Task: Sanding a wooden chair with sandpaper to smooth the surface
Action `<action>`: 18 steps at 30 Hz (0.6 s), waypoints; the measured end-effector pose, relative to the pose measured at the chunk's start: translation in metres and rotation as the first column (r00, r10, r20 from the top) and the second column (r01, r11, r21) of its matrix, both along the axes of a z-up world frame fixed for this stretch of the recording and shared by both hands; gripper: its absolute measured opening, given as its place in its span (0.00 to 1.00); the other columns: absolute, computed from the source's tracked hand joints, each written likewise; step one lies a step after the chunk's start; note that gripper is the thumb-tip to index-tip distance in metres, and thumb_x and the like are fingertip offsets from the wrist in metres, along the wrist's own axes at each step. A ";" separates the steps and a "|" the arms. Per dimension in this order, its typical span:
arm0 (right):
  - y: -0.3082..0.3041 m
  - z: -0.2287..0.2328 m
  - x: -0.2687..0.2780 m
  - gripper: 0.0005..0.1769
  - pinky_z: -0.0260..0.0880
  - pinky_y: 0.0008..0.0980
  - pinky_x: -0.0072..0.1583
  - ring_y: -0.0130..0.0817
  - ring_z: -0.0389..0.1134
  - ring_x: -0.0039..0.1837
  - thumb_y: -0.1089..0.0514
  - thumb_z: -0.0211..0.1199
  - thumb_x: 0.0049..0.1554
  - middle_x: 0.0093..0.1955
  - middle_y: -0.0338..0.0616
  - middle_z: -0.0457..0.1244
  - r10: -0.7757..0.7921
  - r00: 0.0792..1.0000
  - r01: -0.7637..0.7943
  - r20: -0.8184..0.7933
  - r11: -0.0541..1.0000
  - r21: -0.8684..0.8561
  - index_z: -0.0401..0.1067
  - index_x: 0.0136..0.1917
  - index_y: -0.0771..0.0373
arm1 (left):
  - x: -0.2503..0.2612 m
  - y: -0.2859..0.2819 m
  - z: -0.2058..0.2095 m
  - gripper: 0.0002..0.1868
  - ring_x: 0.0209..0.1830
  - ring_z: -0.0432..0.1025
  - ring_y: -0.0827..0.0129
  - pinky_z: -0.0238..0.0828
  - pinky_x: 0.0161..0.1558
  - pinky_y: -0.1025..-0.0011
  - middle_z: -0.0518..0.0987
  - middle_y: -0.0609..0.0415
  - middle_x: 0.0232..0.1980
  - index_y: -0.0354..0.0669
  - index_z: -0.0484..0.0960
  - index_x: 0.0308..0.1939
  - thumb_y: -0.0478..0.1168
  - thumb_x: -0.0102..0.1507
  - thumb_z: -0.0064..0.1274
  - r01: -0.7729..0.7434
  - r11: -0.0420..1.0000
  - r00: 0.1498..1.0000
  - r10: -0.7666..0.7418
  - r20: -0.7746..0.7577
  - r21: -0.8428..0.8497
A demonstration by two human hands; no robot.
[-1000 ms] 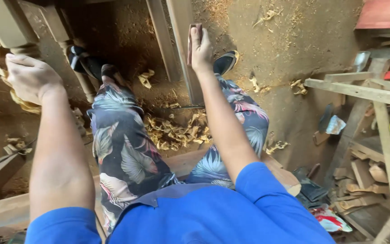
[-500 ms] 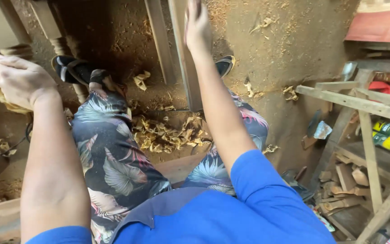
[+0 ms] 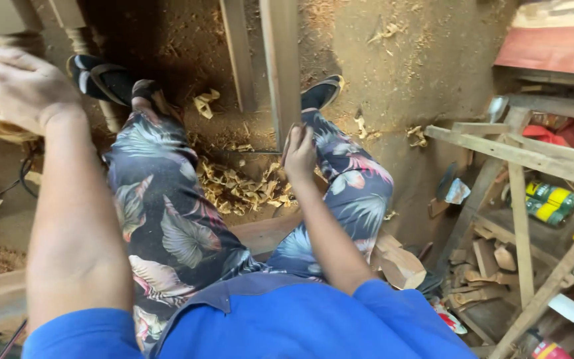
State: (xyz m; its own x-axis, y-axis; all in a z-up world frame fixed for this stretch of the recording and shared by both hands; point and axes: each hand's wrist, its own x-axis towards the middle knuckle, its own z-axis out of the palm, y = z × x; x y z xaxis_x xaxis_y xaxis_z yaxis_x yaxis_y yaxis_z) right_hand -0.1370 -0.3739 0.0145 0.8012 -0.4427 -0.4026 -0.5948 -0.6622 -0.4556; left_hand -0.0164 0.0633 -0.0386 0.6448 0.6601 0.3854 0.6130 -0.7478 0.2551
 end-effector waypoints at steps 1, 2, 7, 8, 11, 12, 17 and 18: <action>0.003 0.000 0.019 0.30 0.68 0.47 0.53 0.56 0.70 0.57 0.36 0.40 0.66 0.56 0.57 0.68 0.037 0.990 -0.033 0.136 0.999 -0.027 0.61 0.67 0.60 | 0.000 0.000 -0.002 0.22 0.23 0.79 0.50 0.73 0.21 0.51 0.85 0.50 0.26 0.57 0.78 0.31 0.56 0.68 0.29 -0.048 0.998 0.998 0.045 -0.052 -0.048; 0.007 0.000 0.038 0.24 0.66 0.43 0.53 0.54 0.69 0.55 0.41 0.44 0.67 0.53 0.58 0.67 0.075 0.960 -0.062 0.269 0.996 -0.056 0.65 0.60 0.63 | -0.001 -0.001 -0.004 0.19 0.25 0.78 0.49 0.71 0.21 0.49 0.84 0.48 0.26 0.60 0.78 0.32 0.57 0.65 0.32 -0.098 0.991 0.991 0.088 -0.105 -0.095; 0.015 -0.025 0.186 0.30 0.69 0.46 0.56 0.53 0.71 0.56 0.32 0.37 0.61 0.54 0.51 0.69 0.056 0.931 -0.056 0.360 0.998 -0.011 0.67 0.58 0.53 | 0.006 -0.009 0.005 0.25 0.26 0.80 0.42 0.74 0.24 0.46 0.87 0.46 0.29 0.53 0.80 0.37 0.55 0.68 0.25 -0.063 0.989 0.996 0.053 -0.079 -0.133; 0.010 -0.023 0.210 0.43 0.72 0.50 0.58 0.55 0.73 0.62 0.21 0.30 0.55 0.62 0.50 0.71 0.021 0.982 -0.026 0.188 0.999 0.020 0.65 0.66 0.46 | 0.011 -0.014 0.010 0.25 0.25 0.80 0.43 0.73 0.23 0.47 0.87 0.48 0.28 0.52 0.79 0.36 0.55 0.68 0.25 -0.055 0.982 0.997 0.045 -0.056 -0.183; 0.012 -0.018 0.193 0.25 0.74 0.40 0.51 0.46 0.76 0.51 0.34 0.41 0.64 0.48 0.47 0.73 0.180 0.876 -0.214 0.447 0.977 0.025 0.68 0.58 0.51 | 0.004 -0.007 0.006 0.29 0.19 0.82 0.60 0.80 0.16 0.63 0.86 0.52 0.25 0.52 0.78 0.35 0.55 0.71 0.18 0.007 0.972 0.999 -0.018 -0.044 -0.234; 0.019 0.007 0.165 0.25 0.74 0.40 0.51 0.46 0.76 0.51 0.34 0.41 0.64 0.48 0.47 0.73 0.180 0.874 -0.212 0.452 0.977 0.021 0.68 0.58 0.51 | 0.003 -0.007 0.008 0.29 0.19 0.82 0.60 0.80 0.16 0.63 0.86 0.52 0.25 0.52 0.78 0.35 0.55 0.71 0.18 0.010 0.972 0.999 -0.019 -0.037 -0.237; 0.000 0.010 0.008 0.32 0.71 0.53 0.46 0.63 0.72 0.56 0.34 0.37 0.67 0.61 0.57 0.69 0.221 0.965 -0.202 0.141 0.969 -0.139 0.55 0.74 0.55 | 0.001 -0.008 0.000 0.26 0.27 0.80 0.45 0.74 0.25 0.47 0.87 0.48 0.28 0.50 0.82 0.38 0.54 0.69 0.26 -0.090 0.991 0.994 0.084 -0.066 -0.098; 0.001 0.008 0.008 0.32 0.71 0.53 0.46 0.63 0.72 0.56 0.34 0.37 0.67 0.61 0.57 0.69 0.229 0.964 -0.210 0.134 0.968 -0.140 0.55 0.74 0.55 | -0.001 -0.009 0.000 0.26 0.27 0.80 0.45 0.74 0.25 0.47 0.87 0.48 0.28 0.50 0.82 0.38 0.54 0.69 0.26 -0.098 0.990 0.993 0.091 -0.072 -0.100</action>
State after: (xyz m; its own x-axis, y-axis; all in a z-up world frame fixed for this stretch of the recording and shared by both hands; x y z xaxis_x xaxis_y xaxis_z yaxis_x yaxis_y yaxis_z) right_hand -0.1291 -0.3731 0.0224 0.9308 -0.2880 -0.2252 -0.3605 -0.8256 -0.4342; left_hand -0.0171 0.0541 -0.0381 0.5996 0.7534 0.2700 0.6981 -0.6573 0.2839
